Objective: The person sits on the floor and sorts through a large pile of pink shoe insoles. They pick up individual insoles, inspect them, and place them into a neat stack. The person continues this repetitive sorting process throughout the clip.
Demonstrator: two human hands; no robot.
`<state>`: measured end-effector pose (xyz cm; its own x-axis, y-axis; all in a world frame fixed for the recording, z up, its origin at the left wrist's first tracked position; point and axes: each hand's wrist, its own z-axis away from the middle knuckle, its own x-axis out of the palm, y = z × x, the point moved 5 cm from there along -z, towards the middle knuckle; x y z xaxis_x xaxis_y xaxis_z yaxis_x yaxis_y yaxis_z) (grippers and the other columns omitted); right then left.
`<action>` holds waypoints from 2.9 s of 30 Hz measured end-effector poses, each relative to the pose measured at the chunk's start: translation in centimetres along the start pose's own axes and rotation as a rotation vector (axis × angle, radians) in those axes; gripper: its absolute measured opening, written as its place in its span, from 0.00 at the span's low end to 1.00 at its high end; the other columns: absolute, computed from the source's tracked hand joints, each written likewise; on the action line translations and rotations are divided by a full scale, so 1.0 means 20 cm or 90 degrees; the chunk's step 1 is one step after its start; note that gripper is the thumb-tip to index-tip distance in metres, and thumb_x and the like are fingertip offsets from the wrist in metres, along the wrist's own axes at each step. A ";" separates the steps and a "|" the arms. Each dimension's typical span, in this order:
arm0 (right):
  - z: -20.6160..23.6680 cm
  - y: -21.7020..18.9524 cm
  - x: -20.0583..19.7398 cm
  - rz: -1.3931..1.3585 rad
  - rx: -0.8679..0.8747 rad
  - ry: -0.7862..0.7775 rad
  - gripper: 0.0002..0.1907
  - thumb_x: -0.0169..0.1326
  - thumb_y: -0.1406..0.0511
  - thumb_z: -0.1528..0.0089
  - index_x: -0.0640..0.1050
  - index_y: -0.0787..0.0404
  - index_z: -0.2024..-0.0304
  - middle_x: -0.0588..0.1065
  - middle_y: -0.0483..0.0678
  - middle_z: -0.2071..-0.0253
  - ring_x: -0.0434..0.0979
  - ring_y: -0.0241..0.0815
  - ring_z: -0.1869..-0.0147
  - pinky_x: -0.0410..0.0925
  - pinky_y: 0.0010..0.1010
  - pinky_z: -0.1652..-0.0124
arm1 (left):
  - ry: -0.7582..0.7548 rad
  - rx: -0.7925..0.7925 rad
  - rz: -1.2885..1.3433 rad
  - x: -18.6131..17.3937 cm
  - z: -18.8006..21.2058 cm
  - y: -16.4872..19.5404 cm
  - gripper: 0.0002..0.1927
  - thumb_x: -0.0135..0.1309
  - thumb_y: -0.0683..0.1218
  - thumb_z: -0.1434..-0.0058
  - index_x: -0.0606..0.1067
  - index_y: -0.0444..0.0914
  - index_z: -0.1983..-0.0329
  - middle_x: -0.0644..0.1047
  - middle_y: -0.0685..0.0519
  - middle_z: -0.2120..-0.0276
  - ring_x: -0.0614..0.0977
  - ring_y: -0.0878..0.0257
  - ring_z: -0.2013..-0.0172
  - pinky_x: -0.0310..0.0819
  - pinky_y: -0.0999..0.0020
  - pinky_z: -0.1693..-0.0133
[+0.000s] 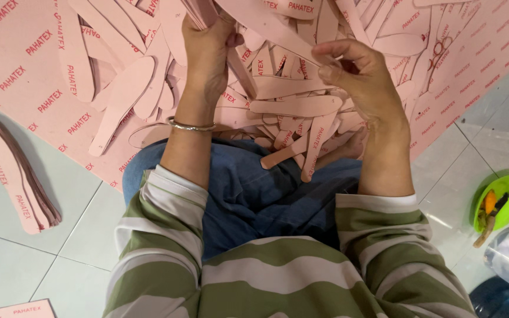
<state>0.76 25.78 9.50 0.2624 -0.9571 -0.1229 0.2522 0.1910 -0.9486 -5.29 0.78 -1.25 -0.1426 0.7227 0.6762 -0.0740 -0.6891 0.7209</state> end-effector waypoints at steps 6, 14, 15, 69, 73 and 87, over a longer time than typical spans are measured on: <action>-0.03 0.04 -0.02 0.020 -0.074 0.091 0.16 0.62 0.78 0.36 0.76 0.64 0.47 0.77 0.42 0.50 0.78 0.27 0.48 0.75 0.20 0.48 | 0.011 -0.052 0.003 0.02 0.03 0.08 0.07 0.60 0.44 0.37 0.77 0.34 0.66 0.79 0.56 0.72 0.69 0.69 0.80 0.74 0.68 0.71; -0.03 0.06 0.02 0.116 -0.022 0.026 0.13 0.58 0.78 0.33 0.75 0.63 0.48 0.75 0.40 0.58 0.71 0.25 0.58 0.66 0.17 0.59 | 0.007 0.058 -0.095 0.03 0.02 0.10 0.09 0.65 0.44 0.34 0.78 0.35 0.63 0.78 0.56 0.70 0.76 0.68 0.73 0.74 0.69 0.70; -0.03 0.06 0.02 0.123 -0.018 0.016 0.13 0.56 0.78 0.33 0.76 0.62 0.48 0.77 0.41 0.57 0.72 0.25 0.58 0.66 0.17 0.59 | 0.016 0.055 -0.107 0.03 0.02 0.10 0.08 0.65 0.44 0.34 0.78 0.36 0.63 0.78 0.57 0.70 0.76 0.68 0.73 0.74 0.70 0.70; -0.14 0.43 0.30 0.646 -0.092 -0.023 0.13 0.69 0.65 0.46 0.78 0.61 0.64 0.75 0.55 0.57 0.76 0.59 0.49 0.71 0.47 0.54 | 0.253 0.259 -0.151 -0.15 -0.01 0.08 0.11 0.61 0.35 0.35 0.68 0.36 0.66 0.73 0.58 0.74 0.71 0.71 0.77 0.66 0.73 0.74; -0.17 0.49 0.14 0.510 -0.045 0.046 0.13 0.61 0.70 0.41 0.77 0.63 0.54 0.78 0.54 0.58 0.80 0.50 0.57 0.73 0.42 0.56 | 0.243 0.244 -0.151 -0.14 0.00 0.09 0.09 0.60 0.35 0.35 0.70 0.36 0.62 0.73 0.59 0.72 0.69 0.72 0.75 0.63 0.73 0.72; -0.14 0.26 0.15 -0.231 0.006 0.011 0.08 0.58 0.68 0.29 0.78 0.65 0.49 0.78 0.44 0.62 0.76 0.31 0.62 0.70 0.22 0.61 | -0.095 -0.074 -0.236 0.16 0.09 -0.12 0.18 0.68 0.51 0.39 0.79 0.35 0.53 0.81 0.57 0.67 0.78 0.72 0.72 0.73 0.75 0.74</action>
<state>0.15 23.30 3.37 0.1388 -0.9664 0.2164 0.3354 -0.1597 -0.9284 -3.80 4.95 -0.52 0.0584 0.9172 0.3941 -0.2059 -0.3753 0.9038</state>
